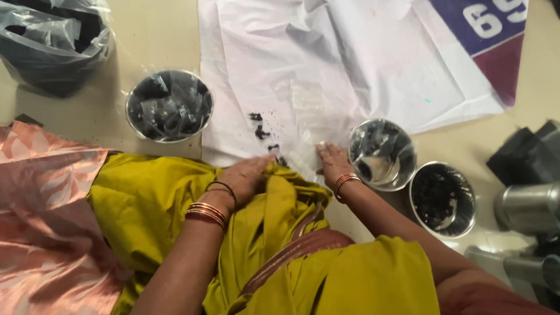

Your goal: The person sorts small black items and then places them into clear plastic bags.

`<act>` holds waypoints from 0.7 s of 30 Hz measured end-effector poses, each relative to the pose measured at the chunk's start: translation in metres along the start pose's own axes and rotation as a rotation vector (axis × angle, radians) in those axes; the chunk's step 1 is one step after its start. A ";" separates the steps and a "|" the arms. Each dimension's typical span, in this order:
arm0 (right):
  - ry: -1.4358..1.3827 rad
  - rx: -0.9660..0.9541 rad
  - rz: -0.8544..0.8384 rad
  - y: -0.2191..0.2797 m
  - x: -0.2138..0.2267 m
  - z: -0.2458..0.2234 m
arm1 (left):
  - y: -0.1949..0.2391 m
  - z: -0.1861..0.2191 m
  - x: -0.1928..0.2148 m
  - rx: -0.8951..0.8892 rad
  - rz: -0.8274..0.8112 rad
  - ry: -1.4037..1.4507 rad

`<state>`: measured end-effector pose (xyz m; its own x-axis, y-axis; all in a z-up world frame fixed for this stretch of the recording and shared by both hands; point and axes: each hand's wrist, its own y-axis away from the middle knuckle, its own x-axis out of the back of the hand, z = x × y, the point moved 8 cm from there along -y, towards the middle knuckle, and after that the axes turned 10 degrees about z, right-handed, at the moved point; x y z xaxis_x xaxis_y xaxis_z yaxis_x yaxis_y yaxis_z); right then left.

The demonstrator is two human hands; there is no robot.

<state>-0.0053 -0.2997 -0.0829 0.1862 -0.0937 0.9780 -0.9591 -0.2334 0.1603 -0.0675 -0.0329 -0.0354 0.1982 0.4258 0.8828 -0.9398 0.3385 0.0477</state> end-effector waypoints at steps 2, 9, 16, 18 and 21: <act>0.077 -0.037 0.021 0.012 -0.024 0.021 | 0.022 0.045 0.008 -0.250 -0.035 0.459; 0.111 -0.160 -0.015 0.046 0.040 -0.002 | 0.024 -0.015 -0.113 0.071 -0.444 0.160; -0.081 0.052 0.296 -0.082 0.053 -0.003 | 0.020 0.016 -0.089 -0.114 -0.419 0.241; -0.107 0.133 0.350 -0.113 0.051 -0.009 | 0.029 0.045 -0.036 0.061 -0.461 0.378; -0.047 0.121 0.145 -0.113 0.044 -0.025 | 0.039 0.068 0.000 0.262 -0.597 0.302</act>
<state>0.1060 -0.2531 -0.0548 0.0607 -0.1791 0.9820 -0.9443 -0.3291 -0.0016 -0.1230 -0.0773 -0.0017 0.7318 0.4572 0.5055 -0.6757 0.3895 0.6259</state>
